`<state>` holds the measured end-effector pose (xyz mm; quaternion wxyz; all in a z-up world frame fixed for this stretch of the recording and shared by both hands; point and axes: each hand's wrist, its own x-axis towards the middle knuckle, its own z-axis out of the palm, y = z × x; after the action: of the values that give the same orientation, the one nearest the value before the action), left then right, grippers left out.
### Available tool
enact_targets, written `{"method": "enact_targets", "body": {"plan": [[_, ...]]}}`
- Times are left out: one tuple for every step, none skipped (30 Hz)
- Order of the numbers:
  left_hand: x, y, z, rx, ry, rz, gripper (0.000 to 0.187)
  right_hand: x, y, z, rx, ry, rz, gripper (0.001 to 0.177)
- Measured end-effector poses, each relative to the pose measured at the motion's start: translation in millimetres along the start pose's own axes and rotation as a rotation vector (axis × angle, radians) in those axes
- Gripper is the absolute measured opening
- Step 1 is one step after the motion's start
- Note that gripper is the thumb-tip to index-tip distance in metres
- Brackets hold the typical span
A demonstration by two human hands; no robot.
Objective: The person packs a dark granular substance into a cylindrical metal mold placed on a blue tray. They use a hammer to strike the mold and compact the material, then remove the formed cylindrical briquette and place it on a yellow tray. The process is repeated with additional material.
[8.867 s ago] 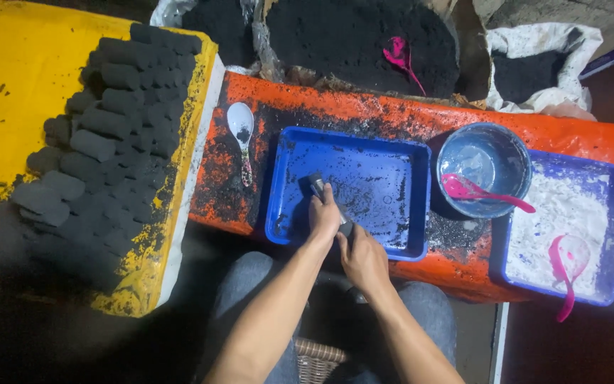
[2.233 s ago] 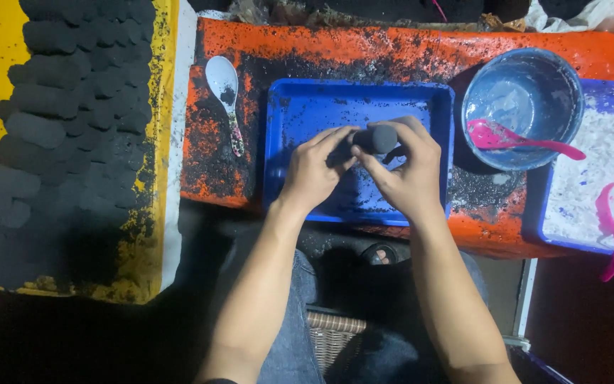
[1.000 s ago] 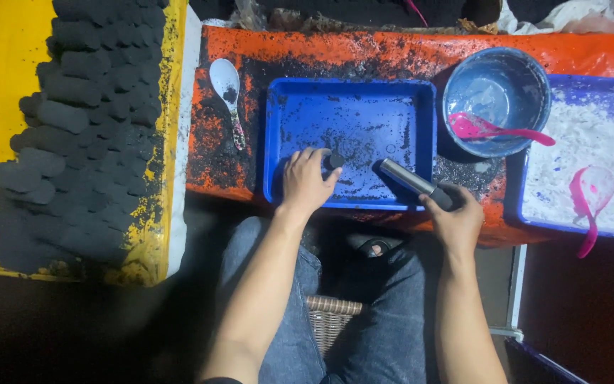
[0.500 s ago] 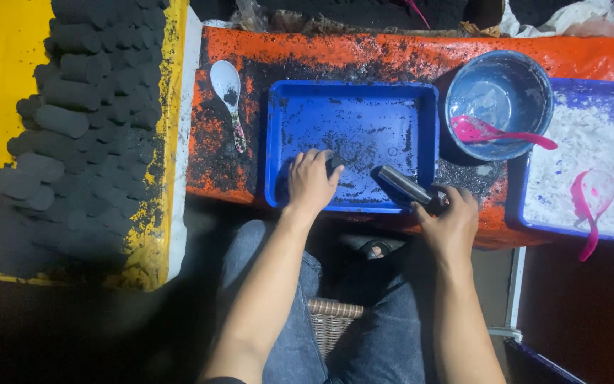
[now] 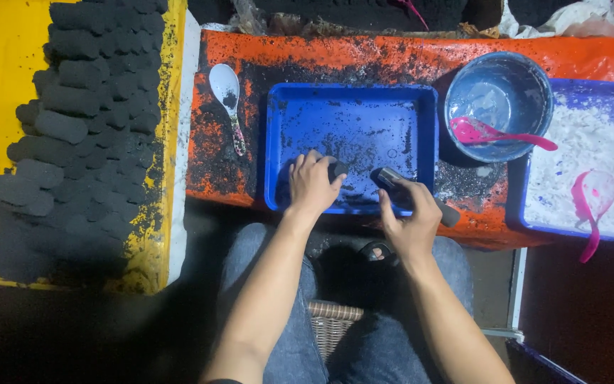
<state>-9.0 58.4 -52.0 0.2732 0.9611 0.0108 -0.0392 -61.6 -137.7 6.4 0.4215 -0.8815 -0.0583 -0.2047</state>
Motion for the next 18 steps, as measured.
{"method": "enact_targets", "body": {"plan": [[-1,2,-4,0.000,0.001,0.003,0.040,2,-2,0,-0.001,0.003,0.000,0.022],[-2,5,-8,-0.019,0.005,0.003,0.041,3,-4,-1,0.008,-0.003,0.013,0.021],[-3,6,-13,-0.037,0.008,0.000,0.042,4,-6,-1,0.019,-0.011,0.027,0.020],[-2,1,-2,-0.036,0.008,0.002,0.042,5,-7,-1,0.020,-0.009,0.028,0.020],[-1,-4,8,-0.029,-0.002,0.020,0.043,6,-8,-1,0.020,-0.015,0.030,0.019],[0,-10,19,-0.021,-0.012,0.038,0.045,7,-8,0,0.019,-0.021,0.032,0.018],[-1,-6,16,-0.019,-0.011,0.041,0.045,8,-7,1,0.021,-0.018,0.032,0.018],[-3,-3,13,-0.015,-0.017,0.059,0.045,10,-6,3,0.029,-0.037,0.032,0.020],[-7,0,11,-0.013,-0.027,0.075,0.046,9,-5,4,0.036,-0.060,0.034,0.021],[-8,2,8,-0.011,-0.029,0.075,0.046,9,-4,6,0.037,-0.059,0.037,0.021],[-8,3,6,-0.024,-0.017,0.087,0.046,9,-3,8,0.040,-0.077,0.041,0.022],[-9,5,3,-0.037,-0.006,0.099,0.046,9,-2,10,0.043,-0.095,0.046,0.023],[-10,6,-1,-0.036,-0.006,0.101,0.046,7,2,12,0.043,-0.093,0.046,0.023],[-11,8,-5,-0.055,0.007,0.136,0.046,5,5,14,0.042,-0.123,0.050,0.026],[-12,9,-10,-0.073,0.020,0.174,0.046,4,9,16,0.041,-0.151,0.053,0.030],[-13,11,-12,-0.072,0.021,0.178,0.046,7,11,14,0.041,-0.146,0.052,0.030],[-15,13,-14,-0.083,0.038,0.223,0.049,9,13,13,0.060,-0.205,0.068,0.039],[-17,15,-16,-0.094,0.055,0.269,0.051,11,15,11,0.080,-0.264,0.085,0.049]]}}
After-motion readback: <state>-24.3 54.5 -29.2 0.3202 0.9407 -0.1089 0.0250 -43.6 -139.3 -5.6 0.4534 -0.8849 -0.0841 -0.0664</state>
